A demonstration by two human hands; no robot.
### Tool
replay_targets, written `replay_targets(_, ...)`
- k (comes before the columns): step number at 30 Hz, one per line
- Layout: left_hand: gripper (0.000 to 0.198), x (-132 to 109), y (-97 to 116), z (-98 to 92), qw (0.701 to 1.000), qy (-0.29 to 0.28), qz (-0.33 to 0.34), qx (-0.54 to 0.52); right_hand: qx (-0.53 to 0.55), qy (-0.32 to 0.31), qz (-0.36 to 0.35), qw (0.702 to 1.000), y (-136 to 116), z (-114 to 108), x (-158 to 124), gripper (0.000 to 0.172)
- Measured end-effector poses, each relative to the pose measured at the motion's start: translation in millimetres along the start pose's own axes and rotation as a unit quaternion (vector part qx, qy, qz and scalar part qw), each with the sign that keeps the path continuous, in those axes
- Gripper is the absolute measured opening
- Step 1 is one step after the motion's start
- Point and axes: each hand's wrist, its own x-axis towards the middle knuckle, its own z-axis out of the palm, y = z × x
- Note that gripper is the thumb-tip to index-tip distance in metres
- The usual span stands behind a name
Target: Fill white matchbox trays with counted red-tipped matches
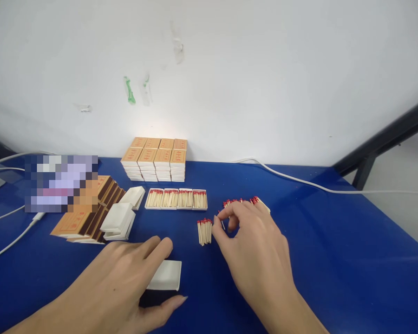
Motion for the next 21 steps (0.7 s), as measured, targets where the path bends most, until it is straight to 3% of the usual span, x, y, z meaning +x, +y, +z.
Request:
replay_targets(5,0.034,0,1,-0.9,1.000,-0.004,0.002,-0.001,-0.086,0.016,-0.042,0.995,6,4,-1,0.022)
replay_targets(10,0.035,-1,1,3.7,1.000,0.004,-0.007,0.003,-0.084,-0.009,-0.019,0.996,9,2,0,0.020)
replay_targets(15,0.035,-1,1,4.8,1.000,0.012,-0.008,0.004,-0.033,-0.042,0.033,0.998,6,-6,5,0.021)
replay_targets(21,0.035,-2,1,3.1,1.000,0.003,-0.005,0.001,0.101,-0.095,0.056,0.989,-13,-7,1,0.026)
